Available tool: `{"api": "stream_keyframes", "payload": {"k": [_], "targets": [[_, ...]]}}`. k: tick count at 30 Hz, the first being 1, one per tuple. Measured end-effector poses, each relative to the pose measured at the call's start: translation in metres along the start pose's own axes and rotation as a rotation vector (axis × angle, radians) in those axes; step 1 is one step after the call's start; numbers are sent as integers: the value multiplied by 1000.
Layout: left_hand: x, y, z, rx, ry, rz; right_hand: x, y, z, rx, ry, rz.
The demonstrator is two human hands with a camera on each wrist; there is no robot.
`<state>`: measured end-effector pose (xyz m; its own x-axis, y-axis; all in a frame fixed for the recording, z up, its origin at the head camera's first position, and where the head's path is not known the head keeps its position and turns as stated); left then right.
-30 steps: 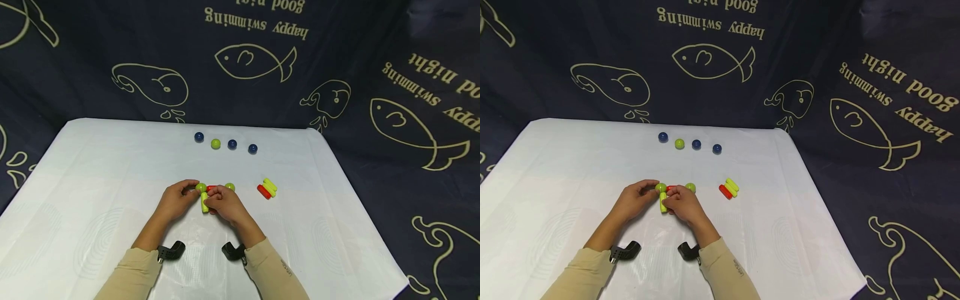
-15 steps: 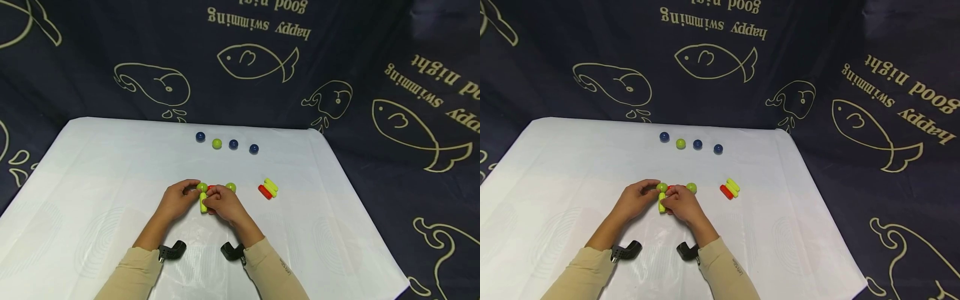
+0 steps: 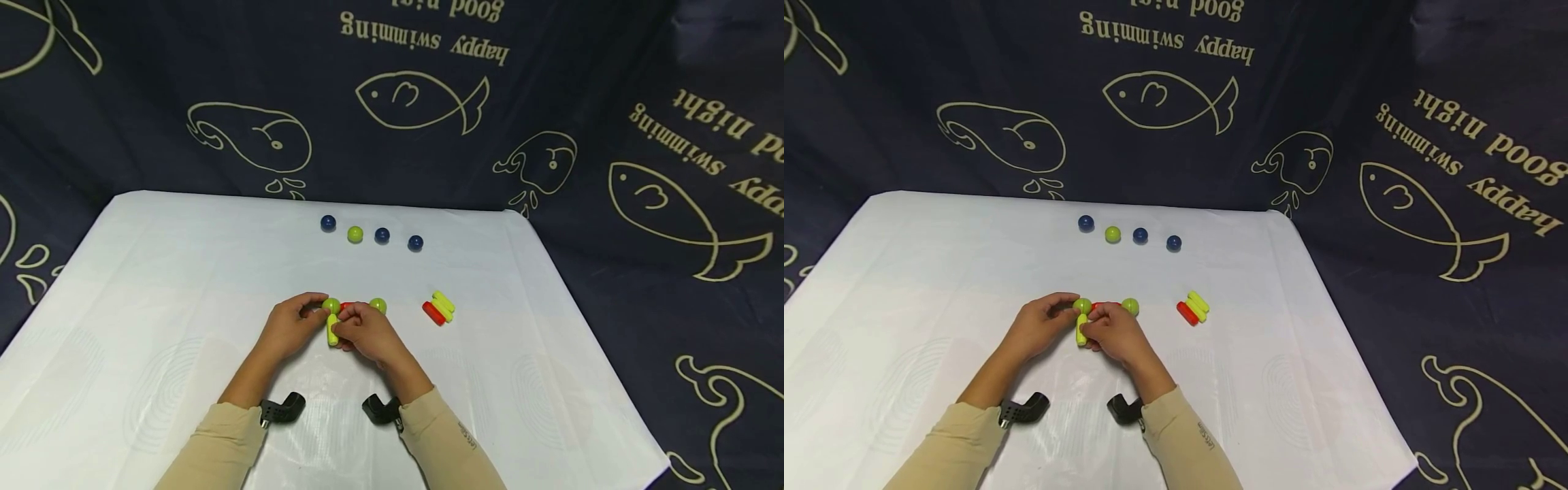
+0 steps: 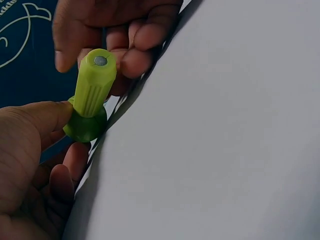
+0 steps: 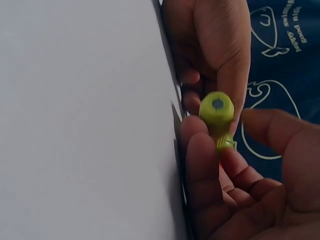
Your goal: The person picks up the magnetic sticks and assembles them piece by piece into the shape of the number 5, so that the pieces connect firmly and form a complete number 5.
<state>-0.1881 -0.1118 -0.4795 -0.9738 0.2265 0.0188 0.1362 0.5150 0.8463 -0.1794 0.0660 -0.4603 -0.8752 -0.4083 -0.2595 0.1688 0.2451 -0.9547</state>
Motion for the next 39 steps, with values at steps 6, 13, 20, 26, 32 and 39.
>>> {"api": "stream_keyframes", "payload": {"k": [6,13,20,26,32,39], "targets": [[0,0,0,-8,-9,-10,-2,-13,-15,-92,12,-5],[0,0,2,-7,-8,-25,3,-26,-54,-307,72,-95],[-1,1,2,-8,-13,-46,13,-32,-97,-395,180,-135],[-1,1,2,-5,-4,-43,26,-33,-132,-406,253,-133],[0,3,2,-10,-7,-47,39,-28,-161,-445,293,-94],[0,3,2,-2,-14,-50,57,-28,-181,-510,321,-68]]}}
Point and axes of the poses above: each hand's wrist, its own x-axis towards the middle knuckle, its own z-axis out of the palm, y = z × x, the point moved 2 cm from there along x, towards the middle knuckle, and after that the axes turned 8 degrees about -y, right-handed, at the moved point
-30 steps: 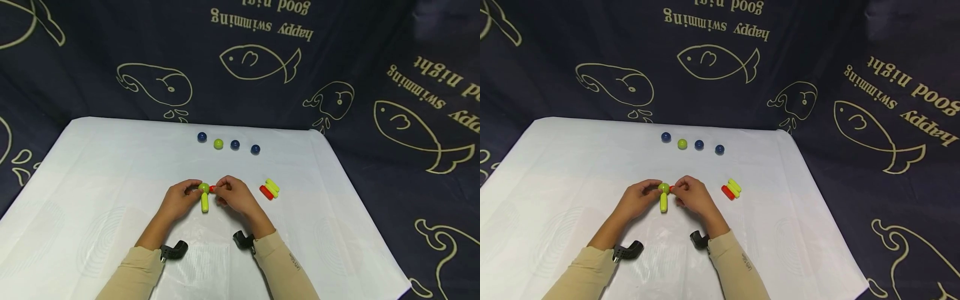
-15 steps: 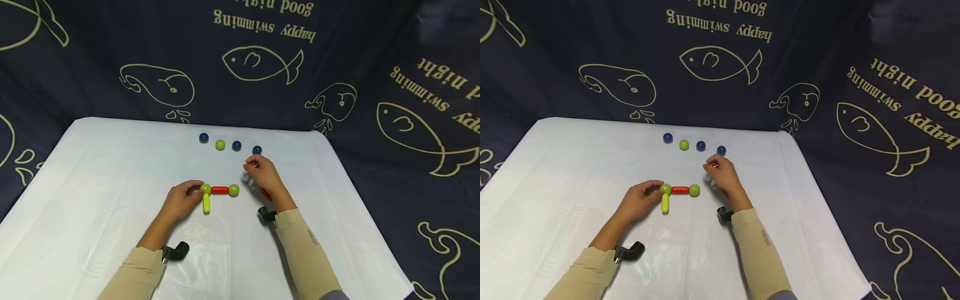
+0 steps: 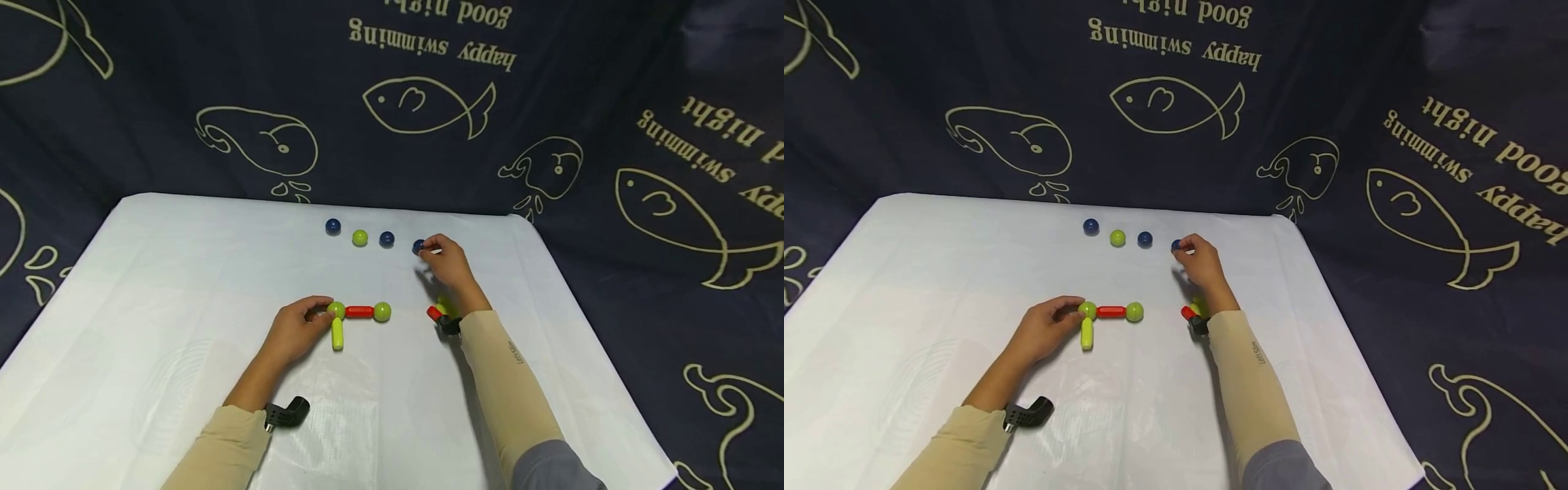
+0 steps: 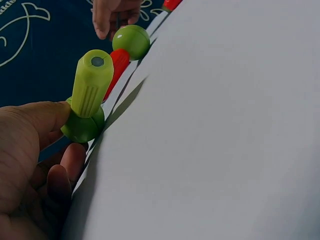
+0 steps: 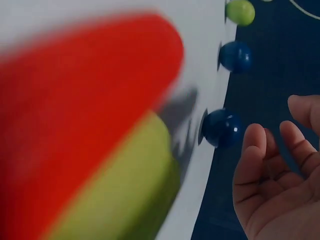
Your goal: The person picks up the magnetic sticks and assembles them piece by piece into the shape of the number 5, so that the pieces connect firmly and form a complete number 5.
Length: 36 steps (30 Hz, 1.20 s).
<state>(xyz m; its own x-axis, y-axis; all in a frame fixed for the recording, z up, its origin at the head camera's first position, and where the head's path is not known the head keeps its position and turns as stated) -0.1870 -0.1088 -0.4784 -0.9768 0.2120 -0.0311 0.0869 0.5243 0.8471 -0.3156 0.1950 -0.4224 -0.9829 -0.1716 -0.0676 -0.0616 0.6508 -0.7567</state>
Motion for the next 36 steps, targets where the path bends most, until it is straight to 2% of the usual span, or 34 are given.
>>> {"api": "stream_keyframes", "payload": {"k": [12,19,23,27,36], "targets": [[0,0,-1,-9,15,3,33,3,-10,-79,-61,49],[-1,0,0,-10,14,2,45,5,-8,-125,-193,167],[-1,-1,0,-5,16,1,49,7,-5,-116,-244,188],[0,-3,1,-6,17,7,51,7,-2,-107,-260,203],[0,-3,1,-2,20,13,55,10,2,-107,-241,212]]}}
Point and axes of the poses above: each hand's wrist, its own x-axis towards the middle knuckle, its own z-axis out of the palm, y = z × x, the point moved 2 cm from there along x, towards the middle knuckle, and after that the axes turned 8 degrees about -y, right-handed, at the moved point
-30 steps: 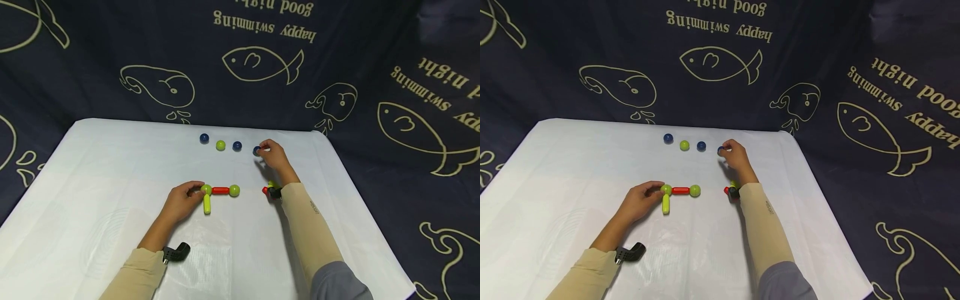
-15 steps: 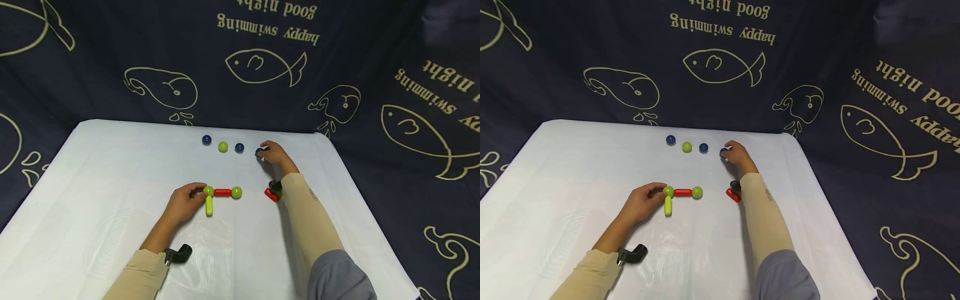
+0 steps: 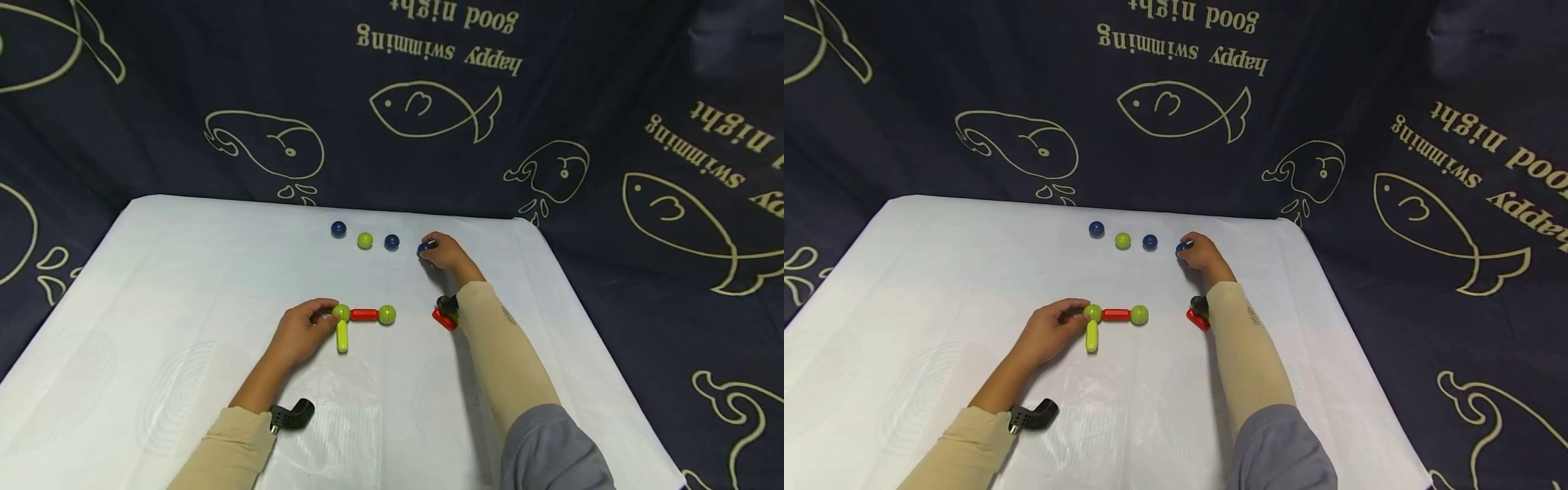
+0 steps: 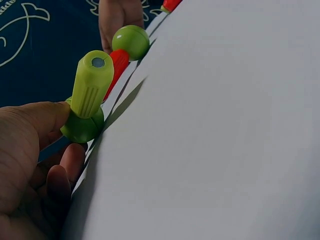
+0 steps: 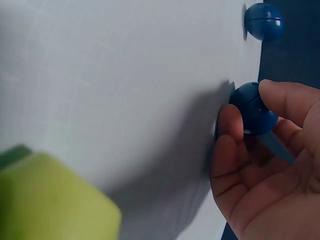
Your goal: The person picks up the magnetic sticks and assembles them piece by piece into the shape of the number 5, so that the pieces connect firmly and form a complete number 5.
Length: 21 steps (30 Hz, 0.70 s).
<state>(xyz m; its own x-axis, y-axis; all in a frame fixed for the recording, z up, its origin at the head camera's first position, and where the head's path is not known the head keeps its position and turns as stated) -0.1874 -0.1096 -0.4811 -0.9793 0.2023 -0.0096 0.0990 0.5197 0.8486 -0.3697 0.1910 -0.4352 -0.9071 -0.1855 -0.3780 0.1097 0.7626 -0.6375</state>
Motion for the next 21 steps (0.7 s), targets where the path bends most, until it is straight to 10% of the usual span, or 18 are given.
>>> {"api": "stream_keyframes", "payload": {"k": [21], "targets": [[-1,3,1,22,-4,-10,-37,-3,2,157,18,-133]]}}
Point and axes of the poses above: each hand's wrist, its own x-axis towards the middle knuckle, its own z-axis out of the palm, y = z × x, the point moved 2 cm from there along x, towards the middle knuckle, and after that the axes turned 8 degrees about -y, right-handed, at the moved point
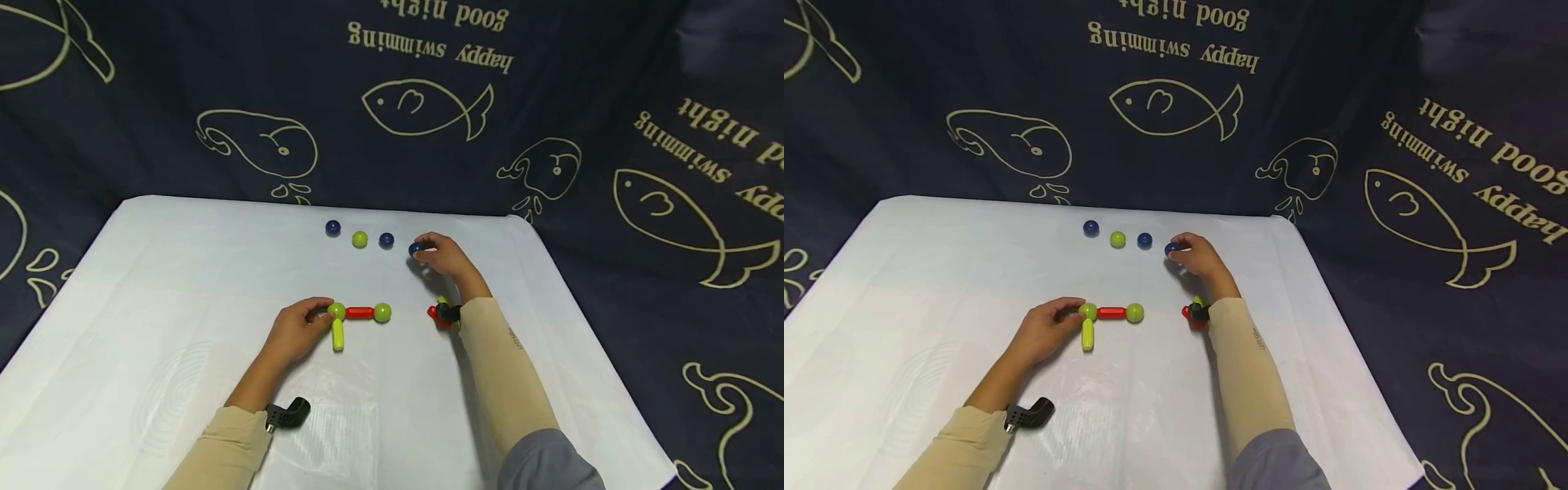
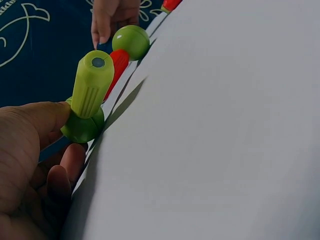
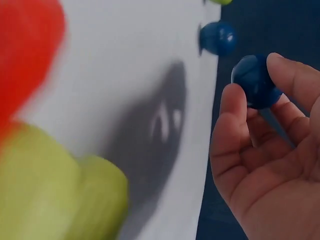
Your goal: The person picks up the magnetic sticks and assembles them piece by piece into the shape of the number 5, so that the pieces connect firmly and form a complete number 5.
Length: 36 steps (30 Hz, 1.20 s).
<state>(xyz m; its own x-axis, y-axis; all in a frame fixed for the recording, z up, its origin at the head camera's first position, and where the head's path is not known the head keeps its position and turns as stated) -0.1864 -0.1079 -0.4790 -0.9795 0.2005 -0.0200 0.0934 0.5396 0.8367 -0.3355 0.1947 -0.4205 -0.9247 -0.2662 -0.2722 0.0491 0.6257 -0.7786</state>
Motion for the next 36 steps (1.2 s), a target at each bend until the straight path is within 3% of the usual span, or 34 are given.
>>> {"api": "stream_keyframes", "payload": {"k": [12,23,36], "targets": [[-2,-1,0,-18,-8,14,-45,-5,34,101,-27,-99],[0,0,1,-15,-1,23,-83,-6,61,247,-4,-155],[-1,0,-1,-11,3,25,-112,-9,95,404,-25,-193]]}}
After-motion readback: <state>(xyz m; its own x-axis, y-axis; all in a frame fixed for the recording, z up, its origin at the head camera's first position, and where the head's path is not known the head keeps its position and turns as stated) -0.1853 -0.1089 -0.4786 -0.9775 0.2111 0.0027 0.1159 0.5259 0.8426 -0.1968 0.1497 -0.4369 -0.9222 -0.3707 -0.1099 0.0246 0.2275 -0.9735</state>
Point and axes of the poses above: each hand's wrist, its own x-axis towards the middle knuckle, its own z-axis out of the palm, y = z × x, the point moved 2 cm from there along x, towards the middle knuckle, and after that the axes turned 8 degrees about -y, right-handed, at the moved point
